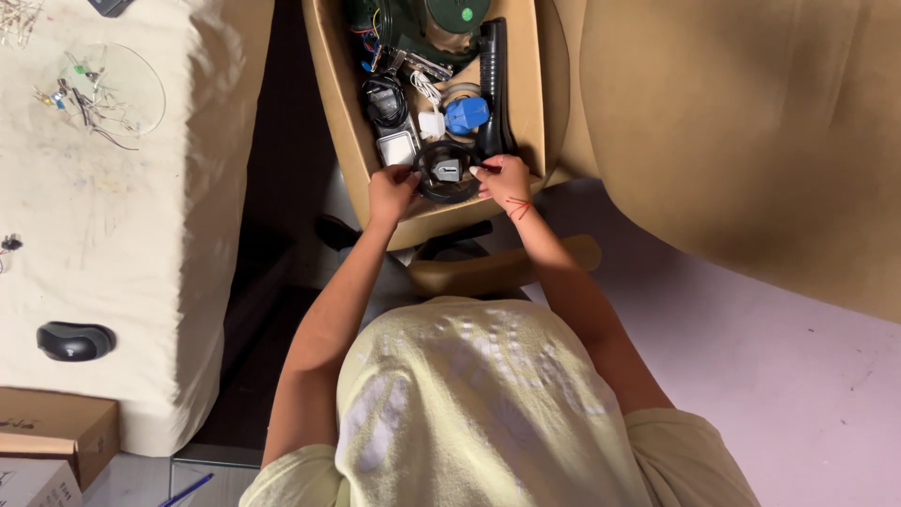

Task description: The person picks up various electronic components and household items from a cluttered workbench and places them one by one into a cardboard box on a chair.

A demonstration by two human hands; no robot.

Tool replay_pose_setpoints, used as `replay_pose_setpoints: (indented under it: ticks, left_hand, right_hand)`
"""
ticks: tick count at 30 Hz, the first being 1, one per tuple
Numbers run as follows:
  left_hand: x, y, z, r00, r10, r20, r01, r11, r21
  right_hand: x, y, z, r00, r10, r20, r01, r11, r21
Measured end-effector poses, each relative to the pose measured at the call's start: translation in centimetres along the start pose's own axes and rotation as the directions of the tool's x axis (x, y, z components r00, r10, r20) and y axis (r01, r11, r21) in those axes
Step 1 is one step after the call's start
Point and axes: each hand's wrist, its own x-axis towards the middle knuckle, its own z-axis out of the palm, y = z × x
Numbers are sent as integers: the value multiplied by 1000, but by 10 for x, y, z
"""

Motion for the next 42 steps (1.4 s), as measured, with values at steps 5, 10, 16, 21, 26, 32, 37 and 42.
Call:
replay_pose_setpoints:
  ticks: [5,10,16,21,26,32,37,42]
  left_hand:
    - [26,-15,20,1000,-8,18,6,995,103]
    - [33,-27,26,1000,12,25,-15,991,133]
    - [28,-16,21,999,11,37,-15,993,118]
    - [35,-20,24,998,67,21,-69,985,159]
    - [37,-18,23,998,70,-3,-68,982,177]
    - [34,-27,27,994,104,28,-107,976,187]
    - [29,-39,25,991,127,30,-131,975,178]
    - [1,-21,5,984,174,32,-173,985,-26]
  right_hand:
    - [11,1,0,999,-12,-50,8,996,-90]
    - [6,-10,2,998,38,-47,-46,982,-185]
    - [9,-2,6,999,16,-35,-23,981,-192]
    - [4,-6,7,1000,-12,-7,10,968,-253]
    - [13,10,17,991,-94,92,126,890,-438]
    - [27,34,27,963,-212,166,269,788,-553]
    - [27,43,24,946,-276,169,323,813,-485]
    - [-30,-17,6,999,-40,33,28,951,308]
